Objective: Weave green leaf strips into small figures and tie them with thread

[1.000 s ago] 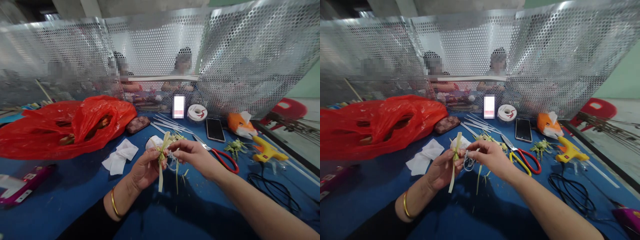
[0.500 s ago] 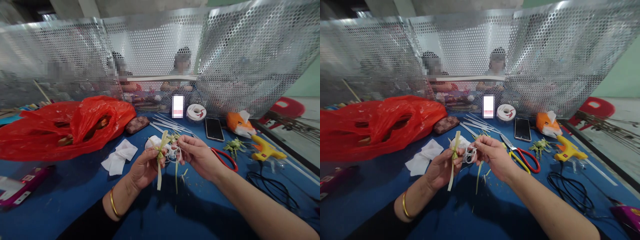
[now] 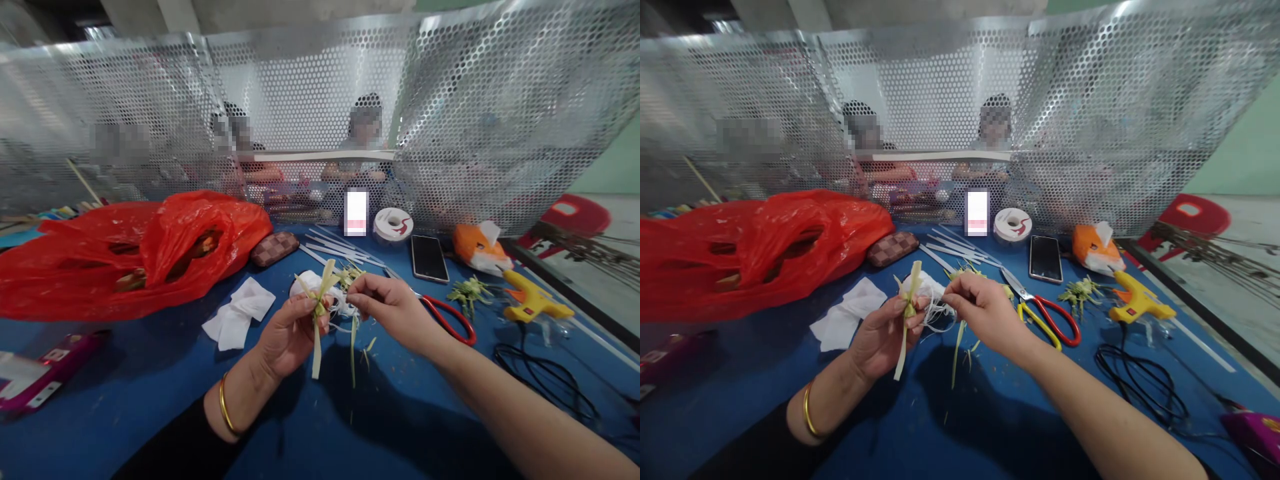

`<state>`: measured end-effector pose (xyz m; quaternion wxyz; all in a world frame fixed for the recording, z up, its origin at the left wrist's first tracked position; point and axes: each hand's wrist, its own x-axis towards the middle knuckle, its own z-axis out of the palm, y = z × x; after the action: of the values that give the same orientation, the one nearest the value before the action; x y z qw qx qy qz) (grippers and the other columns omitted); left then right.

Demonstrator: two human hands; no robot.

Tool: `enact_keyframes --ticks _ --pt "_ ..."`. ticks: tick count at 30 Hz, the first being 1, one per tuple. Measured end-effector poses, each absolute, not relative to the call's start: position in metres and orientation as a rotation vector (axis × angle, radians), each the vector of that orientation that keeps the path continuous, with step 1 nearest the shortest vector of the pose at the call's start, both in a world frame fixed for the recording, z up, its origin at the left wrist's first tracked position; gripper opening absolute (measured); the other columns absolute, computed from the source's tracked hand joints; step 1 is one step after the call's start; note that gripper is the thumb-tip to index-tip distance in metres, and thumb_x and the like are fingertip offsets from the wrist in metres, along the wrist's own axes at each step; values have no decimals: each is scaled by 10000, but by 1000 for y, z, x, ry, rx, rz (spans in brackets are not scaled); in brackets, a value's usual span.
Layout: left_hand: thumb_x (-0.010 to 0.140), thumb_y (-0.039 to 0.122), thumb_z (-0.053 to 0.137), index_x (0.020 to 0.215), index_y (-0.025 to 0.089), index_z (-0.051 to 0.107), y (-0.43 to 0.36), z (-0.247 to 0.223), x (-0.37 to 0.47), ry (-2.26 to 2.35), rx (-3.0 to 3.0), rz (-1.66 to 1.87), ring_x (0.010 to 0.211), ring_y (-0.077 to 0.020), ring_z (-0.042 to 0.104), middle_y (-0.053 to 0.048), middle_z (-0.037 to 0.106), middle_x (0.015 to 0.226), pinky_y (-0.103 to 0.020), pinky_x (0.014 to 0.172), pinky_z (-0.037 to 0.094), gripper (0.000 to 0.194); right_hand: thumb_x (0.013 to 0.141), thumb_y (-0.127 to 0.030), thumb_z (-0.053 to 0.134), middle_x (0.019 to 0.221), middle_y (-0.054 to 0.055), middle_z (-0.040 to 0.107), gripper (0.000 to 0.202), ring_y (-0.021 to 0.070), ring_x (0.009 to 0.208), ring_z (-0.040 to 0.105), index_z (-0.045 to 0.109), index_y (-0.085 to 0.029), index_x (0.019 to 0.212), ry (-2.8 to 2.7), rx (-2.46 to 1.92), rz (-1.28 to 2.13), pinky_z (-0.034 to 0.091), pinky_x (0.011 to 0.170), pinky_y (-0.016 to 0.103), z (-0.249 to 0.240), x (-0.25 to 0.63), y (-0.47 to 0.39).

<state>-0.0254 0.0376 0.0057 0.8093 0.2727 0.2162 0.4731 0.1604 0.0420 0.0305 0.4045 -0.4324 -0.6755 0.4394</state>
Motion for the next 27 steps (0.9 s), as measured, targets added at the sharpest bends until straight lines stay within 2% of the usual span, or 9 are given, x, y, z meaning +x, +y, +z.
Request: enact_keyframes --ticks 4,7,16,21,24,27 --pt "616 164 785 757 81 698 37 4 -23 468 580 1041 507 -41 557 -8 667 726 -134 516 494 185 834 -241 531 570 -36 509 133 110 541 470 570 -188 719 -1820 -1167 759 369 537 253 30 159 37" --pt "619 160 776 750 83 694 36 4 -22 471 594 1046 511 -43 553 -9 663 728 -142 521 491 172 825 -224 518 581 -28 525 135 108 541 462 574 -188 708 -1813 -1204 668 360 535 255 27 157 33" --pt "633 172 766 730 92 698 37 12 -28 446 604 1104 513 -34 532 -13 652 741 -144 538 501 143 869 -288 498 527 -27 553 179 125 520 508 590 -201 741 -1664 -1245 822 388 572 274 25 164 44" --pt "682 190 734 756 95 701 38 9 -27 457 629 1041 520 -53 550 -10 618 632 -136 554 487 126 829 -382 604 587 -29 527 205 131 555 465 672 -208 913 -1846 -1196 795 345 548 269 23 162 44" --pt "671 192 746 760 97 698 37 9 -26 451 642 1012 514 -53 552 -5 617 630 -140 559 492 138 828 -335 615 620 -13 561 151 135 588 491 664 -208 761 -1968 -1131 761 346 571 274 21 162 44" --pt "627 171 777 739 85 696 36 11 -26 452 608 1050 510 -39 548 -13 647 713 -142 548 503 163 823 -295 595 636 1 561 216 145 631 504 612 -199 631 -1938 -1112 710 354 604 283 18 165 50"
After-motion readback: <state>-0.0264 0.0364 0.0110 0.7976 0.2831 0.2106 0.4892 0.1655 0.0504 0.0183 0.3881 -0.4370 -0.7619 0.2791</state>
